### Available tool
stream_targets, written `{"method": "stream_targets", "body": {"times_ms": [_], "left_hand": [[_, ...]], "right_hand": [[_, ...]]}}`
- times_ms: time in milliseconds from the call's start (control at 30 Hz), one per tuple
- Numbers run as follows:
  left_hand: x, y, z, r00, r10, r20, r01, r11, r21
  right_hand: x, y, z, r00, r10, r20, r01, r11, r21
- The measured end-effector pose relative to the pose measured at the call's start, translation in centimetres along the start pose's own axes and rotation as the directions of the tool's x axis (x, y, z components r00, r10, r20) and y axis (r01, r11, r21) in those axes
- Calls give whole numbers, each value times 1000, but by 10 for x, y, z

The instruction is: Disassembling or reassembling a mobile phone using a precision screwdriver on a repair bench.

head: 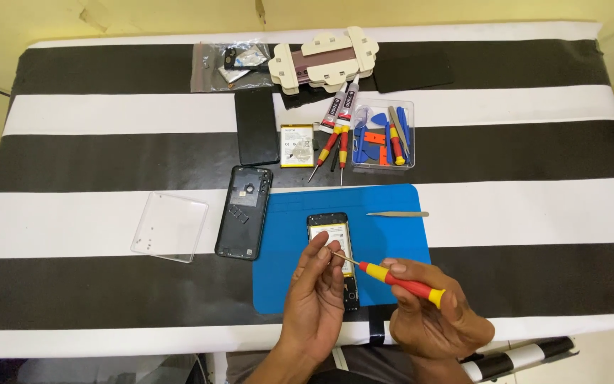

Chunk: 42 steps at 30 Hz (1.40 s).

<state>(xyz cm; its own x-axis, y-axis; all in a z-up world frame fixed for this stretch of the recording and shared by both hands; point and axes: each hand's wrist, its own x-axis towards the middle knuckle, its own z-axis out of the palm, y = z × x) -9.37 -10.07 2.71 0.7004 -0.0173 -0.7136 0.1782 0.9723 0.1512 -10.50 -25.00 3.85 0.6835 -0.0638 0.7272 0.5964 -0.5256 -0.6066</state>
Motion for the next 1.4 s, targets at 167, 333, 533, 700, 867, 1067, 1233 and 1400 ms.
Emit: {"method": "stream_targets", "body": {"times_ms": [167,333,533,700,867,1067,1233,1400], "left_hand": [[2,-1,-4,999,16,30,-16,1000,-19],[2,-2,-6,999,24,46,-23,999,-30],[2,-2,-6,997,50,66,-52,999,17],[2,-3,-7,988,50,145,-56,998,37],[-9,8,5,968,58,243,-122,959,255],[26,34,-33,567,333,754,-756,-154,636],[62,38,-52,454,100,885,-650,-643,406],[62,38,-46,554,33,832,-498,-787,363]], "right_hand": [[-10,3,3,996,89,-12,-89,996,-16],[-19,7,3,979,204,-10,-203,978,38],[-13,8,2,986,167,-9,-167,986,1],[-13,14,-1,996,88,-9,-88,996,14],[9,9,11,989,0,-148,38,965,259],[26,56,11,981,-117,-154,154,956,252],[29,76,26,997,-54,53,37,959,282],[26,102,49,996,-89,30,76,949,305]]}}
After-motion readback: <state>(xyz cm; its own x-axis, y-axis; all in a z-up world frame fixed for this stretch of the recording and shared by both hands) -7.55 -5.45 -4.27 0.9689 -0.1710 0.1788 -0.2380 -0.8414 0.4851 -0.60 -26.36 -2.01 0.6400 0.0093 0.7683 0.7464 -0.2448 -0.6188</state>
